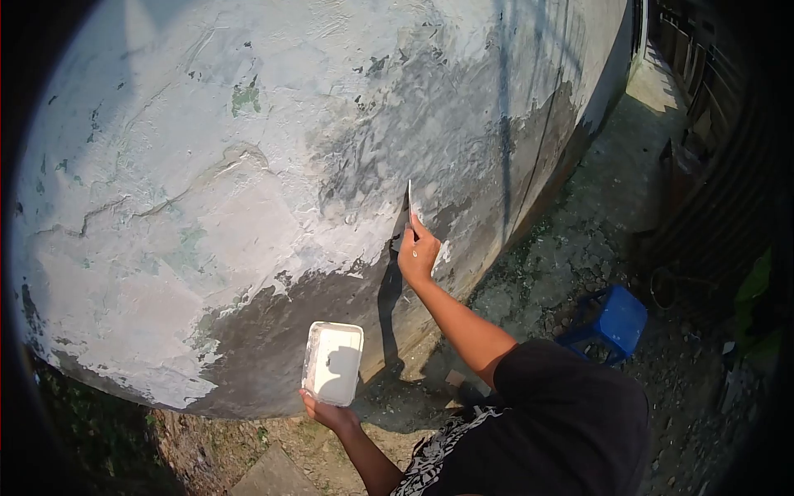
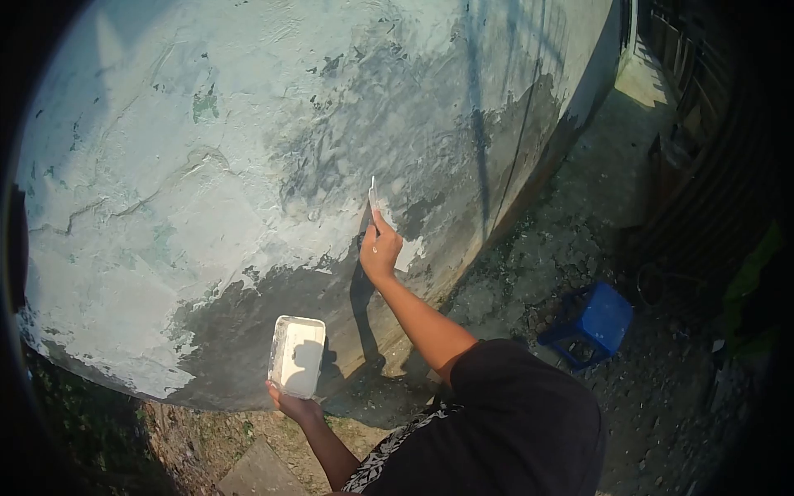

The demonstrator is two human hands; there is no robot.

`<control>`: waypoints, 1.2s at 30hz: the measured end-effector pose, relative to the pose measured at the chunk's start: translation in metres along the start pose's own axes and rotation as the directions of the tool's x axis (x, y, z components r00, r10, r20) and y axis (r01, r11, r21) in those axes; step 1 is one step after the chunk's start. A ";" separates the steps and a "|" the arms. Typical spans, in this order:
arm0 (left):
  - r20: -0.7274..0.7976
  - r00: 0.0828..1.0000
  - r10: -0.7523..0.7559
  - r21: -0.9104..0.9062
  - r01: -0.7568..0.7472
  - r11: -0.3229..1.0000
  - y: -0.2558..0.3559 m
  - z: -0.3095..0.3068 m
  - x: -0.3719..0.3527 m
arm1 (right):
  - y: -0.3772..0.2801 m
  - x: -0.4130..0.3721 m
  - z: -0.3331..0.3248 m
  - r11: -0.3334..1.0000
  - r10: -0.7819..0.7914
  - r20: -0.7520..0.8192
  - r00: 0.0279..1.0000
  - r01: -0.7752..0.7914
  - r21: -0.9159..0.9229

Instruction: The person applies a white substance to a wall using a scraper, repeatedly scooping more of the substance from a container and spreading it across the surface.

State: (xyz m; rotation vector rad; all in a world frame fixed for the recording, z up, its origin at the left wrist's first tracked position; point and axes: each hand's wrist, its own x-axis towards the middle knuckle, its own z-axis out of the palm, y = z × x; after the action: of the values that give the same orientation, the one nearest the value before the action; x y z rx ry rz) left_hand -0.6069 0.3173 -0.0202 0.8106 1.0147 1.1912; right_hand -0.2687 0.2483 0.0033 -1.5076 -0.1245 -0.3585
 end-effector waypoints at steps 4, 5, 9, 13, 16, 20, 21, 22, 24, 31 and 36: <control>-0.007 1.000 0.022 0.017 -0.021 1.000 0.005 -0.006 -0.001 | -0.024 -0.044 0.050 0.877 -0.466 0.091 0.880 0.473 -0.086; -0.008 1.000 0.019 0.022 -0.019 1.000 0.008 -0.003 -0.003 | -0.020 -0.054 0.050 0.871 -0.479 0.127 0.868 0.488 -0.052; -0.059 0.997 0.058 0.009 -0.058 0.998 0.021 0.012 -0.004 | -0.011 -0.057 0.005 0.857 -0.501 0.291 0.815 0.515 0.034; -0.054 0.996 0.076 0.002 -0.076 0.997 0.021 0.018 -0.004 | 0.021 -0.030 -0.043 0.994 -0.096 0.159 0.983 0.086 0.067; -0.017 1.000 0.020 -0.012 -0.020 1.000 0.013 0.015 -0.002 | 0.037 0.003 -0.051 0.991 0.105 0.066 0.992 -0.110 0.072; -0.018 1.000 -0.003 -0.009 0.003 1.000 0.010 0.012 -0.009 | 0.040 0.014 -0.008 0.995 0.076 -0.058 0.995 -0.073 0.065; -0.021 1.000 -0.003 -0.012 0.003 1.000 0.010 0.011 -0.010 | 0.025 0.005 0.006 0.996 0.060 0.037 0.998 -0.057 -0.061; -0.025 1.000 -0.004 -0.016 0.003 1.000 0.009 0.010 -0.011 | 0.008 -0.003 0.019 0.983 0.053 0.134 0.990 -0.028 -0.184; -0.020 1.000 0.003 -0.012 -0.003 1.000 0.010 0.006 -0.012 | -0.001 -0.024 0.039 0.963 -0.187 0.137 0.973 0.209 -0.170; 0.030 0.999 0.043 0.027 -0.044 0.999 0.005 0.016 -0.002 | 0.008 -0.031 -0.030 0.987 -0.156 0.310 0.938 0.139 0.075; 0.039 0.999 0.019 -0.007 -0.018 1.000 0.001 0.026 -0.006 | 0.049 0.007 -0.036 0.999 0.044 0.038 0.998 -0.044 0.015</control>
State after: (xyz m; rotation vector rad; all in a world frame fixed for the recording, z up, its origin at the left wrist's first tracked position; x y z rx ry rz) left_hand -0.5832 0.3119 -0.0094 0.8363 0.9723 1.1896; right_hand -0.2525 0.2129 -0.0439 -1.4999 -0.1234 -0.2932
